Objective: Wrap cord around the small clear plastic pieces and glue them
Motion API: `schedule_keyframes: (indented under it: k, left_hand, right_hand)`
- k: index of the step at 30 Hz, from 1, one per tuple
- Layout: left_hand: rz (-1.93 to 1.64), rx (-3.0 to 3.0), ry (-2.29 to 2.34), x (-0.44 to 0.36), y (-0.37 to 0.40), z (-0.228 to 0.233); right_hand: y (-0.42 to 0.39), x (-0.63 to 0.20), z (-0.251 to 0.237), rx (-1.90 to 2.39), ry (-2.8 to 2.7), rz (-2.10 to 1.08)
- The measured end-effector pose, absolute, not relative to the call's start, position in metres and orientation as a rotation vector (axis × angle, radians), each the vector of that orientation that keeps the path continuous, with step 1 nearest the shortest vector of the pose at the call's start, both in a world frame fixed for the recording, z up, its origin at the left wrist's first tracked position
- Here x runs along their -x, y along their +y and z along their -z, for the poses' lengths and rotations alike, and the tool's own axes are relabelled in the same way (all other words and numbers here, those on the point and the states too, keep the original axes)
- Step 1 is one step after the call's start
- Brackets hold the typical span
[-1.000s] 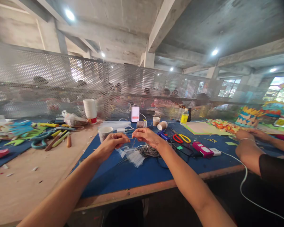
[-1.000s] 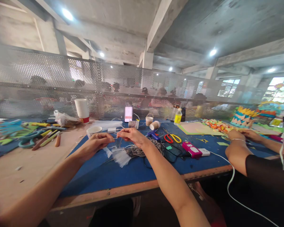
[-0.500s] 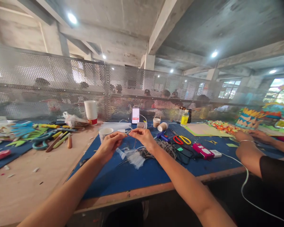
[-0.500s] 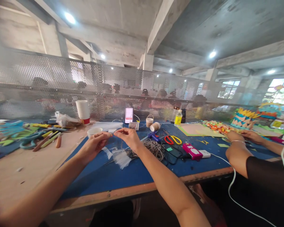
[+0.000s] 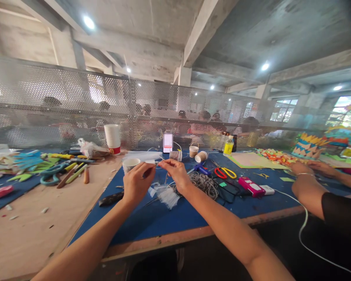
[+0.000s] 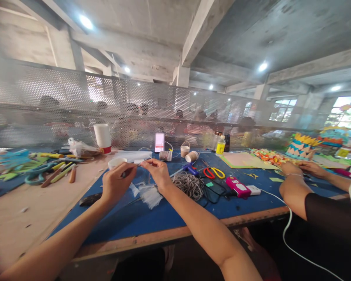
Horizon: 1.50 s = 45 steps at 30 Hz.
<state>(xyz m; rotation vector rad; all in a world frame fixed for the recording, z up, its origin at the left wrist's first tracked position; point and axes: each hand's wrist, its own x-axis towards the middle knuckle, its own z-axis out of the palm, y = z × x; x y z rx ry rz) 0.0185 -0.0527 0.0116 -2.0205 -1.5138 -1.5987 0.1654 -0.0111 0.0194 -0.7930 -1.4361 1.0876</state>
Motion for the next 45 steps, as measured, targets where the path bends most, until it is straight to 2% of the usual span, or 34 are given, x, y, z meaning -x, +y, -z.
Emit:
schedule_keyframes:
  k: [5, 10, 14, 22, 27, 38, 45]
  left_hand:
    - [1.519, 2.013, -1.496, -0.020, -0.053, -0.011]
    - [1.582, 2.121, -1.455, -0.018, -0.050, -0.014]
    - [1.765, 2.283, -1.419, -0.017, -0.048, -0.016]
    - [2.292, 2.503, -1.645, -0.013, -0.039, -0.013]
    - [2.472, 2.502, -1.745, -0.013, -0.037, -0.013]
    - [2.329, 2.466, -1.709, -0.016, -0.038, -0.014]
    - [2.389, 2.577, -1.744, -0.017, -0.039, -0.013]
  right_hand:
    - [-0.011, -0.166, -0.020, 0.804, -1.425, -1.057]
    - [-0.003, -0.167, -0.014, 0.769, -1.490, -0.954]
    - [0.002, -0.168, -0.010, 0.763, -1.538, -0.892]
    - [-0.001, -0.170, -0.011, 0.781, -1.632, -0.784]
    - [-0.006, -0.171, -0.014, 0.817, -1.656, -0.728]
    - [-0.008, -0.170, -0.013, 0.860, -1.665, -0.676]
    - [-0.007, -0.170, -0.015, 0.836, -1.636, -0.761]
